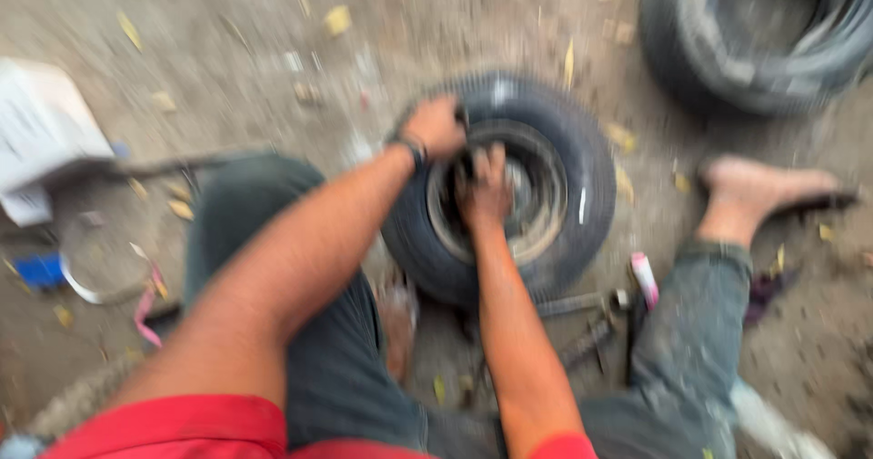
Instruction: The person sits on the floor and uses a hammer and metal rod to seat a tire onto a rim. They then insert valve cores into the rim's valve stem and use a metal rod to adjust the tire bead.
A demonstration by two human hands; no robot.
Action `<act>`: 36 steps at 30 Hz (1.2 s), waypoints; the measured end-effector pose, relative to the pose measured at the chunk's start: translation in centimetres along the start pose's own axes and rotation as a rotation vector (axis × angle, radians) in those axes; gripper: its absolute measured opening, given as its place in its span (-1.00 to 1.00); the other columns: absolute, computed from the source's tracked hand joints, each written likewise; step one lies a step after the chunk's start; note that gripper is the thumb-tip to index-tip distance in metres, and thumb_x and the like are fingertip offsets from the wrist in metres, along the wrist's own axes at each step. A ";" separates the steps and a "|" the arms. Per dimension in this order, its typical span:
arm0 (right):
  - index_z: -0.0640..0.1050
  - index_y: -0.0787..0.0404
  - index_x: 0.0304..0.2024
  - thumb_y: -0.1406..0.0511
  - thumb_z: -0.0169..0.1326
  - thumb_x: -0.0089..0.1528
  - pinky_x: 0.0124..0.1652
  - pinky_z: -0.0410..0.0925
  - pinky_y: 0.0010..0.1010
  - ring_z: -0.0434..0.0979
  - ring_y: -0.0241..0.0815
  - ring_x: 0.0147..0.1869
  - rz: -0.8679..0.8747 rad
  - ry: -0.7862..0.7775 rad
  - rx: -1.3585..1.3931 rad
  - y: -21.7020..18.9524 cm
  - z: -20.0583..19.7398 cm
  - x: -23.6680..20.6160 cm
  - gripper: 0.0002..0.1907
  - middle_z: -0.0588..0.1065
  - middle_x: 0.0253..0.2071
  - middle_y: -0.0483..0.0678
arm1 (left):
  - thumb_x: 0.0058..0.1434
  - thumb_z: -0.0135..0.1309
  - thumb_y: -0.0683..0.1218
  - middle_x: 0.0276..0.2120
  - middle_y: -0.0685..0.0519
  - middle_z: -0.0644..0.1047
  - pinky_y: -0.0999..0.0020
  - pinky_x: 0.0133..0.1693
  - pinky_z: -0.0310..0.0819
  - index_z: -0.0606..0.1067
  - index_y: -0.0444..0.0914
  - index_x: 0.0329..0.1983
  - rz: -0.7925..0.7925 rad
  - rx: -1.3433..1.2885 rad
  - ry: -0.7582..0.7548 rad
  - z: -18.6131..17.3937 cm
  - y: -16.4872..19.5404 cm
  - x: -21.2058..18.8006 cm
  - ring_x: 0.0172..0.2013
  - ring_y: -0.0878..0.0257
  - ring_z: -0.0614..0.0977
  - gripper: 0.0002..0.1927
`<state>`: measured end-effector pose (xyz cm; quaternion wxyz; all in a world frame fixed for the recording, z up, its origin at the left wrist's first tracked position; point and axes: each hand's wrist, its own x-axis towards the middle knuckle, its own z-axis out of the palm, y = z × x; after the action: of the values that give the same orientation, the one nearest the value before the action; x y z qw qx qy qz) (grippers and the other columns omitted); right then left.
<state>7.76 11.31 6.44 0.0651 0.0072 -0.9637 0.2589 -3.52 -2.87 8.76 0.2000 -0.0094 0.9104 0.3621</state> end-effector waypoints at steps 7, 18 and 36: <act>0.55 0.09 -0.11 0.23 0.26 0.09 -0.11 0.42 0.03 0.54 0.22 -0.01 0.028 0.022 0.108 -1.6 -1.9 1.6 -0.67 0.45 0.00 0.03 | 0.07 0.04 -0.12 -0.10 -0.21 0.63 0.05 0.11 0.49 0.63 -0.19 -0.18 0.008 0.005 0.024 -1.1 1.0 0.3 0.01 -0.15 0.62 -0.73; 0.57 0.12 -0.11 0.24 0.26 0.12 -0.13 0.40 0.00 0.54 0.16 -0.06 -0.003 0.058 0.087 -3.6 -3.7 1.6 -0.71 0.44 -0.09 0.03 | 0.02 0.04 -0.16 -0.08 -0.17 0.61 0.08 0.10 0.45 0.60 -0.22 -0.25 0.040 0.023 -0.004 -1.7 1.3 -0.5 0.02 -0.12 0.60 -0.78; 0.56 0.15 -0.11 0.29 0.24 0.12 -0.12 0.42 -0.03 0.56 0.16 -0.05 -0.020 0.037 0.092 -3.8 -4.3 1.7 -0.72 0.43 -0.11 0.05 | 0.01 0.06 -0.16 -0.09 -0.17 0.62 0.10 0.09 0.47 0.60 -0.21 -0.26 0.028 0.027 -0.026 -2.5 2.1 -1.2 0.01 -0.11 0.61 -0.78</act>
<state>6.77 10.23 12.25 0.0851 0.0150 -0.9493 0.3023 -3.68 -3.10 12.18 0.2068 0.0107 0.9127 0.3524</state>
